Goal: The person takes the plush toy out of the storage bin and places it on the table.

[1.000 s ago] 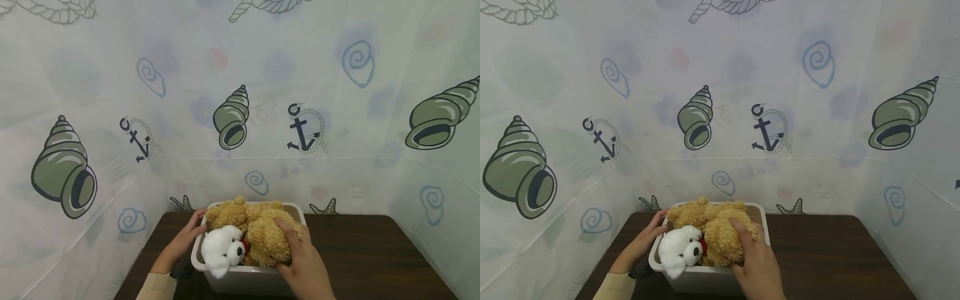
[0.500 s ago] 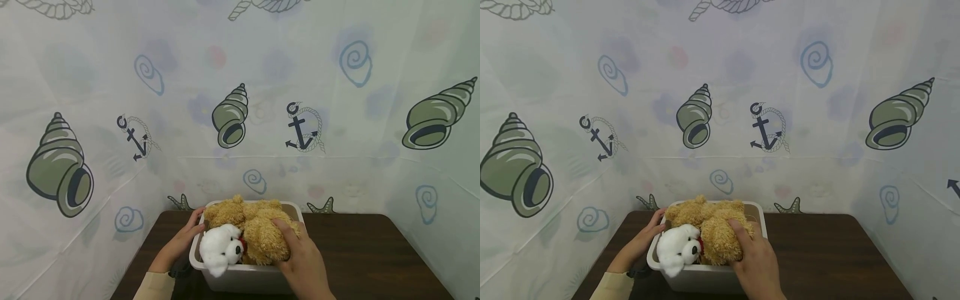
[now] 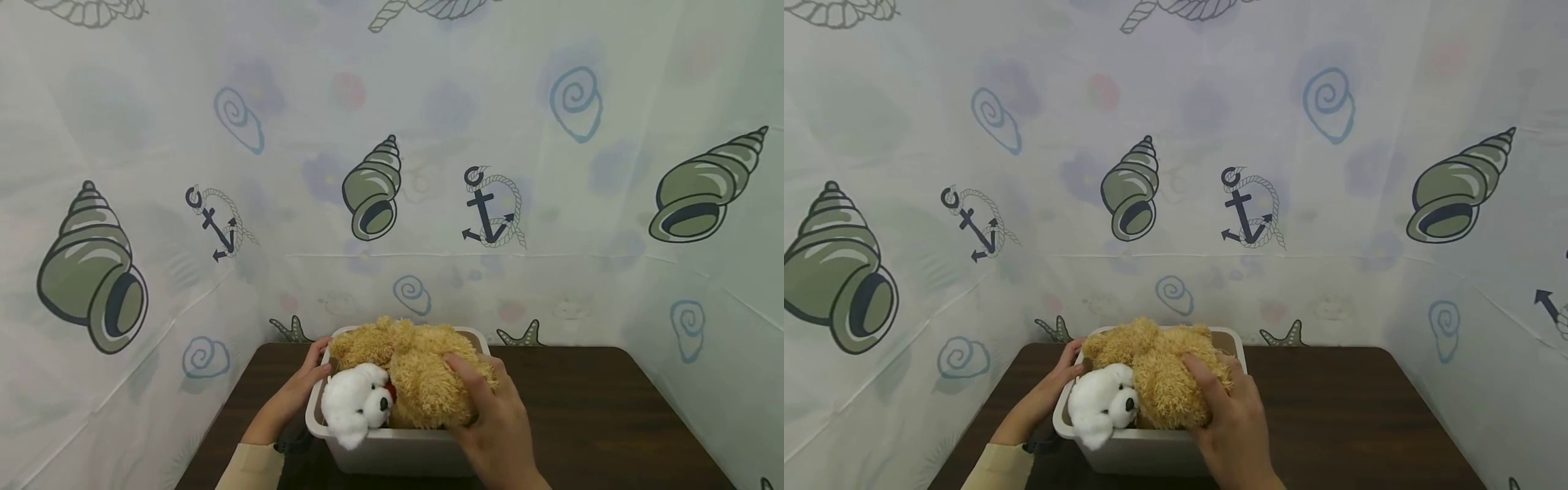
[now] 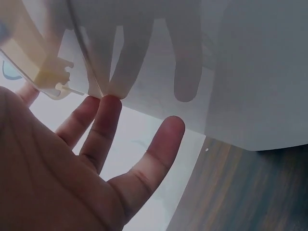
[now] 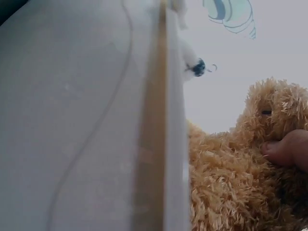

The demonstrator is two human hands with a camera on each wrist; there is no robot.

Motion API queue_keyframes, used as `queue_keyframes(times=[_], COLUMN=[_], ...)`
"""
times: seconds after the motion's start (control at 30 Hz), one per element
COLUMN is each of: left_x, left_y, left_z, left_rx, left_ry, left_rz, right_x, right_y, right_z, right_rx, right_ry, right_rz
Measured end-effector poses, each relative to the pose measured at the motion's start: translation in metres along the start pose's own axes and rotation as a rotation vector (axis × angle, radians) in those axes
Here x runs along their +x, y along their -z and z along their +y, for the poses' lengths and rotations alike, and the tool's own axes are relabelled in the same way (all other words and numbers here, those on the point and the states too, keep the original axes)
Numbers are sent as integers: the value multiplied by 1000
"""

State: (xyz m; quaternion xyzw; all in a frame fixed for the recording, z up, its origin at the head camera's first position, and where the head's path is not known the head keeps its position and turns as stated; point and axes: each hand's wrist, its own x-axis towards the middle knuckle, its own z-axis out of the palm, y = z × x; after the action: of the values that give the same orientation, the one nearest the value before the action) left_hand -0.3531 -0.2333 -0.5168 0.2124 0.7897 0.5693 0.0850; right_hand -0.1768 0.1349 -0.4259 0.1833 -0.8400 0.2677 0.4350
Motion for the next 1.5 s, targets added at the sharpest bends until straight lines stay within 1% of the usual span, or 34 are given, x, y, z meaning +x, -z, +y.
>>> queue_keyframes(times=[0.2,0.3,0.4,0.67,0.8,1.03,1.1,1.17,1.27,1.33,1.4,1.5], left_x=[1,0,0,-4,-4,-1,0,0,3,5,9,12], left_y=[-3,-4,-5,-7,-8,-6,-6,-5,-7,-7,-9,-9], left_z=[-1,-3,-5,-4,-3,1,1,2,1,-1,-3,-5], left_rx=[-14,-16,-14,-9,-6,-2,-7,-7,-48,-80,-120,-143], left_ry=[-3,-3,-8,4,12,12,-26,-38,-119,-144,-188,-196], left_rz=[0,7,9,23,30,31,50,52,79,90,116,132], right_x=[2,1,1,2,1,2,5,8,14,16,17,18], right_y=[8,9,11,21,26,38,44,51,61,66,71,77], right_z=[1,4,6,8,12,16,16,17,19,22,26,35], right_rx=[75,86,74,40,55,126,144,143,135,123,127,150], right_ry=[85,124,146,163,160,107,106,105,89,58,18,-8], right_rz=[101,153,197,278,306,412,440,474,538,569,593,624])
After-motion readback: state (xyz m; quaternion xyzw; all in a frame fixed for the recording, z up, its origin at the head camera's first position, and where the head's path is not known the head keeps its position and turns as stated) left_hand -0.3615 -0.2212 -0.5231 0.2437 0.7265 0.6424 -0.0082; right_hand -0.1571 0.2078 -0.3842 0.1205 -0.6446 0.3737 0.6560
